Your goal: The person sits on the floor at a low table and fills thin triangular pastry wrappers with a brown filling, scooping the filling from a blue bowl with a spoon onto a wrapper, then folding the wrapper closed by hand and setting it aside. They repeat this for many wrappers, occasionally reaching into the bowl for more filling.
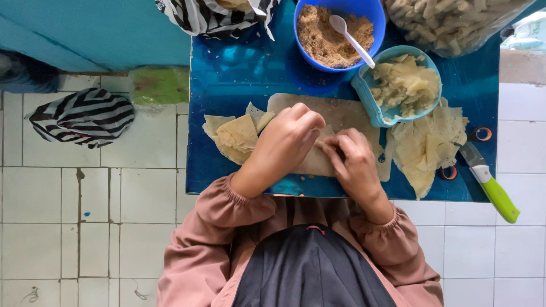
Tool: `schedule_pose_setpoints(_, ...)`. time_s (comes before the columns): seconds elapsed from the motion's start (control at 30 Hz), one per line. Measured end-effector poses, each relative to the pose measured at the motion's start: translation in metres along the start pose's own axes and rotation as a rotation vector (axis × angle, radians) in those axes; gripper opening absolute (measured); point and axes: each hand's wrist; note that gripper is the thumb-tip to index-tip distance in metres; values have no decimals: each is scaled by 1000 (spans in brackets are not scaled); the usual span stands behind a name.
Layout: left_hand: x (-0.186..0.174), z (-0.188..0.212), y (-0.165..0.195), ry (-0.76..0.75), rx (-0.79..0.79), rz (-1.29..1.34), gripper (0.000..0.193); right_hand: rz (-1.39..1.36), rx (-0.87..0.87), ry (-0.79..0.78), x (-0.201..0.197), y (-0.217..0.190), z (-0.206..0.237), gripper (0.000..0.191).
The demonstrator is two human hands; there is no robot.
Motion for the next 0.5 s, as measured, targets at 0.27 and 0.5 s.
schedule_pose_setpoints(0.27, 1, 16, 15, -69, 249, -451, 20, -24, 39, -1, 1, 0, 1, 10)
schedule_pose_setpoints(0.5, 8, 11, 4, -87, 209, -401, 17, -65, 31, 51, -5, -7, 4, 19)
Point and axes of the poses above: each hand's wrist, its own z-axis away from the middle knuckle, its own x-axis out of the palm, y = z × x
